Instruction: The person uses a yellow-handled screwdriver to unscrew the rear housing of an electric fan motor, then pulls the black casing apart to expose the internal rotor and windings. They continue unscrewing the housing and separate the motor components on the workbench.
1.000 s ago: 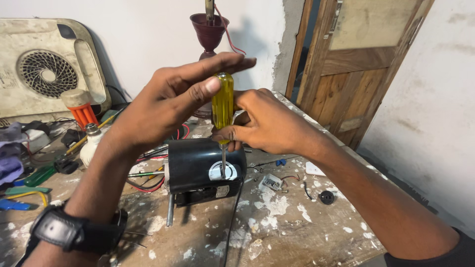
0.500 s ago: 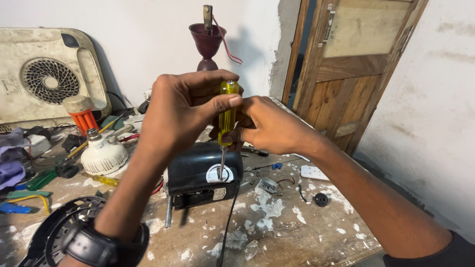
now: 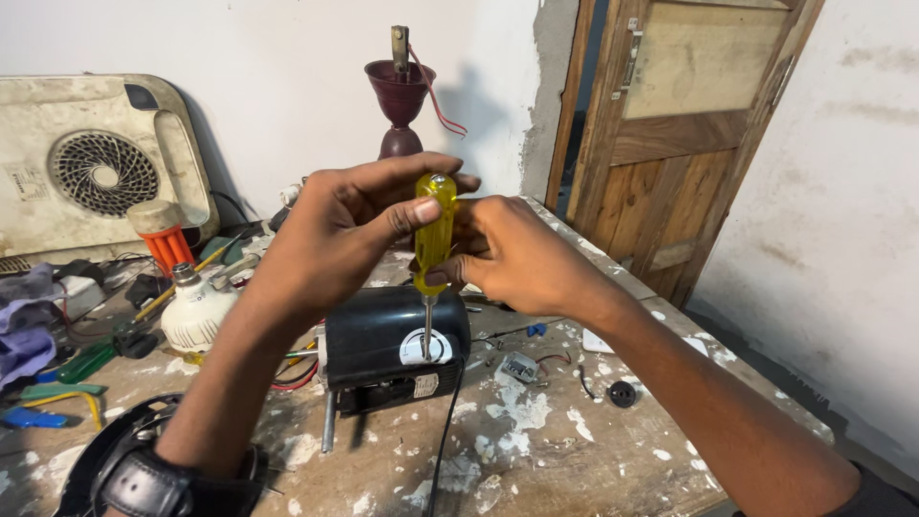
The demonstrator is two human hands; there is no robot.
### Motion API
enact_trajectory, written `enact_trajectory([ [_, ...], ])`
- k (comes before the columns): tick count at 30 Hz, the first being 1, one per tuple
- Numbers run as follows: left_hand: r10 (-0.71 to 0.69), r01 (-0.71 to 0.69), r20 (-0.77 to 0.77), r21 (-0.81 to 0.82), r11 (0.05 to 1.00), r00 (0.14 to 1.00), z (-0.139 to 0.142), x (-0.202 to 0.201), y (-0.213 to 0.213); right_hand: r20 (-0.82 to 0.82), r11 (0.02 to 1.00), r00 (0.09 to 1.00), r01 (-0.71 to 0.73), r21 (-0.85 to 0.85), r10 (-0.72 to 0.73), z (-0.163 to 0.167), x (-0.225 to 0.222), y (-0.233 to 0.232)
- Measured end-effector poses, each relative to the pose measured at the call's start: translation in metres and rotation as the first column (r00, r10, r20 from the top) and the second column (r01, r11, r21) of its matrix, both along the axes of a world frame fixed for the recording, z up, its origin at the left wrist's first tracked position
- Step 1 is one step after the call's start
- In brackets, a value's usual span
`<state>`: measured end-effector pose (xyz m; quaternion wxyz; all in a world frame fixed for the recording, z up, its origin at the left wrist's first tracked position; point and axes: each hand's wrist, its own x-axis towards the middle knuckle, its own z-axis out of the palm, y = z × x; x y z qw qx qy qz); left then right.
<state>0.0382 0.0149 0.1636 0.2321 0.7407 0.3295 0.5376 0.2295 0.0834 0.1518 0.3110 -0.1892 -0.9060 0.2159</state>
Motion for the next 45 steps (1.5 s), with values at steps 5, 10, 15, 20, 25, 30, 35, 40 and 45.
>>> enact_trajectory([
  [5,0.389,-0.386,-0.057,0.053,0.921,0.919,-0.001,0.009,0.001,0.146,0.953,0.945,0.301,-0.028,-0.294,-0.004,-0.013,-0.017],
  [10,0.36,-0.331,-0.079,0.255,0.909,0.929,0.001,0.012,0.0,0.008,0.959,0.961,0.277,0.055,-0.278,-0.016,-0.012,-0.02],
  [15,0.148,-0.166,-0.126,-0.14,0.976,0.981,0.008,-0.002,-0.007,0.0,0.984,0.997,-0.082,-0.155,0.083,-0.01,-0.006,-0.004],
  [20,0.286,-0.285,-0.014,0.025,0.958,0.958,0.005,0.004,-0.005,-0.016,0.984,0.984,0.179,-0.024,-0.179,-0.017,-0.013,-0.012],
  [25,0.259,-0.257,-0.022,0.06,0.964,0.966,0.005,0.004,-0.004,-0.131,0.997,0.991,0.018,-0.078,-0.028,-0.023,-0.011,-0.008],
  [30,0.008,0.019,0.145,-0.185,0.983,0.989,0.001,-0.007,-0.01,-0.116,0.953,0.99,-0.108,-0.285,0.077,-0.015,-0.01,-0.001],
  [35,0.394,-0.39,-0.03,0.099,0.916,0.919,-0.001,0.002,-0.002,-0.181,0.991,0.975,0.118,-0.067,-0.129,-0.021,-0.017,-0.019],
  [40,0.214,-0.214,-0.006,0.005,0.977,0.977,0.001,-0.003,-0.006,-0.157,0.967,0.987,-0.01,-0.256,-0.031,-0.016,-0.014,-0.013],
  [45,0.073,-0.069,0.125,-0.038,0.997,0.989,-0.006,-0.012,-0.001,-0.203,0.98,0.974,-0.129,-0.15,0.098,-0.013,-0.013,-0.013],
])
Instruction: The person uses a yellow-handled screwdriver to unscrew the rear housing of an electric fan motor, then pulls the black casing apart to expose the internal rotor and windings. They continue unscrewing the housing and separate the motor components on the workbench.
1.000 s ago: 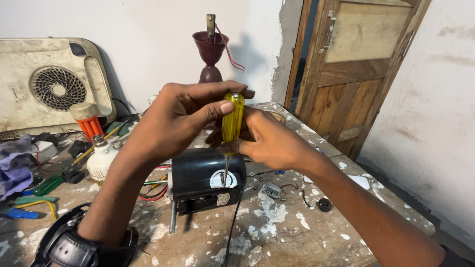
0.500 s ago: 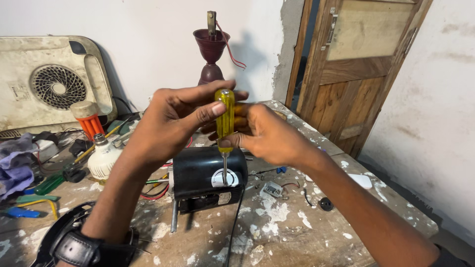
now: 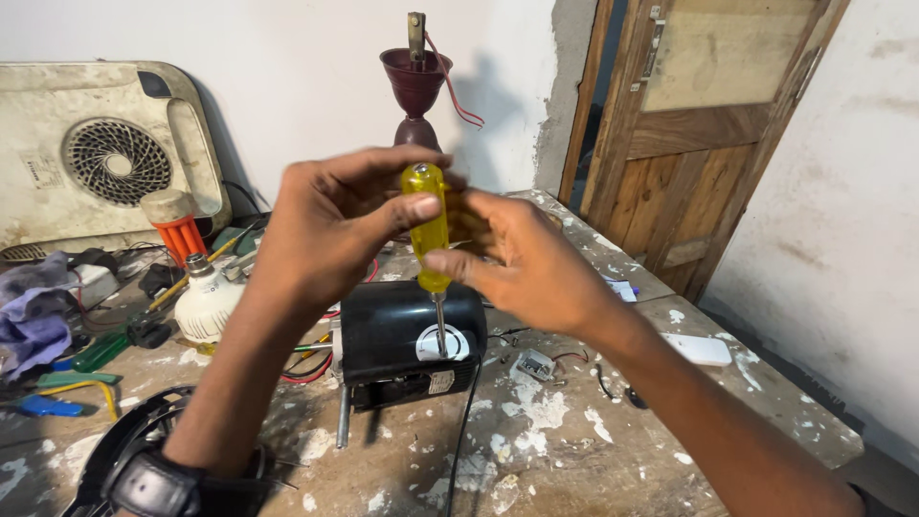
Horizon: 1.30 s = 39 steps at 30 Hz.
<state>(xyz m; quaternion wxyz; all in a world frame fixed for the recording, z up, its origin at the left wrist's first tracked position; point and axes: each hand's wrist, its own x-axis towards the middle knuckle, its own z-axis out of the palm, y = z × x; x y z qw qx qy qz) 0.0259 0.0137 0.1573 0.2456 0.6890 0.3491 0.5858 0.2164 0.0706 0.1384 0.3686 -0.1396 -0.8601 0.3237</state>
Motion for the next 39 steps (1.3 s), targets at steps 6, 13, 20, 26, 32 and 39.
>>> enact_trajectory([
  [6,0.296,-0.23,-0.192,0.304,0.924,0.936,-0.005,0.006,0.011,-0.157,0.999,0.987,0.017,-0.051,-0.024,-0.005,-0.003,-0.006],
  [13,0.025,-0.022,-0.081,0.034,0.999,0.996,-0.003,-0.002,-0.004,-0.123,0.997,0.992,-0.049,-0.067,0.04,-0.003,0.005,-0.003],
  [20,0.113,-0.1,-0.097,0.121,0.988,0.989,-0.006,0.003,0.004,-0.203,0.998,0.979,0.045,0.034,-0.037,-0.01,-0.004,-0.008],
  [26,0.049,-0.047,-0.057,0.043,0.998,0.997,-0.006,-0.001,-0.001,-0.029,0.994,0.998,0.058,0.096,-0.056,-0.006,0.003,-0.002],
  [32,0.268,-0.262,-0.09,0.074,0.962,0.959,-0.01,0.017,0.004,-0.029,0.967,0.987,0.162,0.194,-0.159,-0.02,-0.006,-0.005],
  [39,-0.001,-0.003,0.075,0.066,0.998,0.997,-0.013,0.02,0.001,0.053,0.973,0.983,0.165,0.159,-0.175,-0.018,-0.001,0.004],
])
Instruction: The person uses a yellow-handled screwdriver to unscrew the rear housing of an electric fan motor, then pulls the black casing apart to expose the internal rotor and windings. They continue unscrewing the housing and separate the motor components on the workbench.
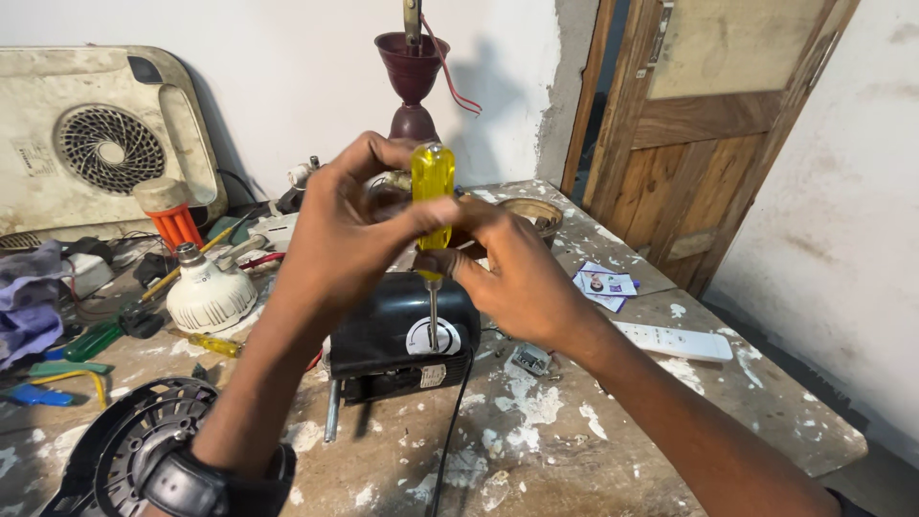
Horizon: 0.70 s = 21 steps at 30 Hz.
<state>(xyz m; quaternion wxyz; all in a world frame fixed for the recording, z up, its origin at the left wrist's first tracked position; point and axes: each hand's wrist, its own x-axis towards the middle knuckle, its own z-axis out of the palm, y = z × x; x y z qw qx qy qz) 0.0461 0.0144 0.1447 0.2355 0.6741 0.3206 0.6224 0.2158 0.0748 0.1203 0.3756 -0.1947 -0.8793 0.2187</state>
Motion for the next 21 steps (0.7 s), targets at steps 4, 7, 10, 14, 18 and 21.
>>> enact_trajectory([
  [4,-0.083,0.079,-0.061,-0.065,0.995,0.995,-0.005,-0.013,0.003,0.075,0.999,0.997,-0.036,-0.017,0.037,0.008,0.005,0.003],
  [7,-0.05,0.049,0.041,0.027,0.998,0.998,-0.016,-0.01,0.013,-0.083,0.908,0.989,-0.145,-0.392,0.122,0.013,0.006,-0.002],
  [10,0.039,-0.017,0.298,-0.077,0.997,0.954,-0.031,0.009,0.021,-0.488,0.775,0.717,-0.62,-0.121,0.497,0.019,0.004,-0.005],
  [14,0.116,-0.11,0.221,-0.039,0.993,0.968,-0.043,0.033,0.021,-0.603,0.765,0.751,-0.547,-0.339,0.269,0.007,-0.027,-0.014],
  [18,0.111,-0.112,-0.016,-0.084,0.99,0.994,-0.044,0.036,0.002,-0.653,0.776,0.722,-0.54,-0.325,0.229,0.004,-0.041,-0.006],
  [21,0.133,-0.139,-0.096,-0.056,0.989,0.986,-0.045,0.043,-0.011,-0.66,0.821,0.744,-0.437,-0.367,0.101,0.007,-0.042,0.006],
])
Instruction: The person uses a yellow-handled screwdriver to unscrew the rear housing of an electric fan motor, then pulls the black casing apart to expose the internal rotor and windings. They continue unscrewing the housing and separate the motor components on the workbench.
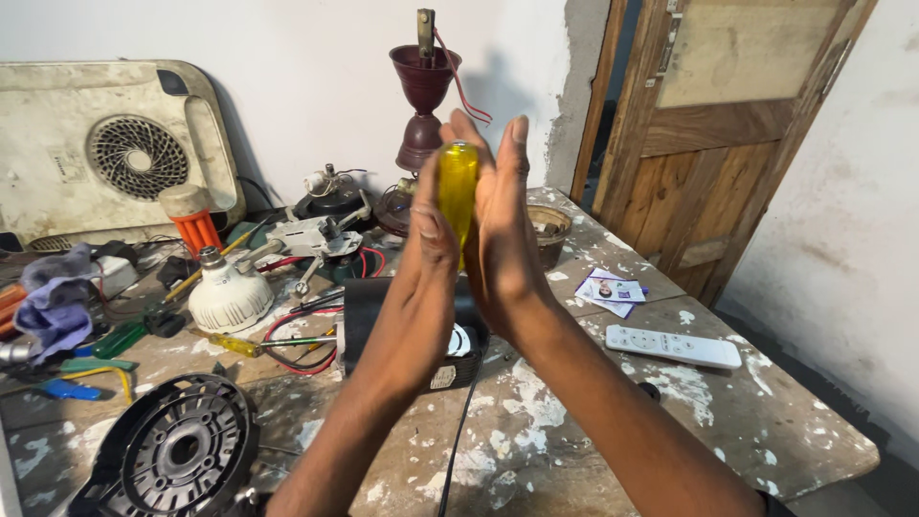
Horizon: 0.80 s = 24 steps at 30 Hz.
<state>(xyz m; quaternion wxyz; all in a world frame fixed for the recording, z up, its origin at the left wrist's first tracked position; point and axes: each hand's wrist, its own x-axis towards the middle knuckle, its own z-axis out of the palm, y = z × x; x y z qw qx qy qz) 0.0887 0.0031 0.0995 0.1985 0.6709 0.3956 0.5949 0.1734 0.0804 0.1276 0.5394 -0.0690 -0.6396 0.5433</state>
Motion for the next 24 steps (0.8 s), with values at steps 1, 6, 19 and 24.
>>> enact_trajectory([
  [1,-0.025,0.025,0.035,0.014,1.0,0.999,-0.001,0.003,-0.004,0.008,0.999,0.999,0.049,-0.005,-0.049,0.001,0.001,0.004],
  [6,-0.036,0.032,0.177,0.022,0.999,0.984,0.003,0.014,-0.013,-0.048,0.994,0.994,0.1,-0.052,-0.103,0.001,0.006,0.023],
  [19,0.187,-0.196,-0.166,-0.042,0.98,0.968,0.037,-0.032,0.013,0.024,0.953,0.994,0.1,0.285,-0.111,-0.007,-0.006,0.04],
  [24,0.249,-0.245,-0.054,0.08,0.966,0.967,0.024,-0.033,0.021,0.056,0.917,0.958,0.251,0.31,-0.281,-0.002,-0.007,0.029],
])
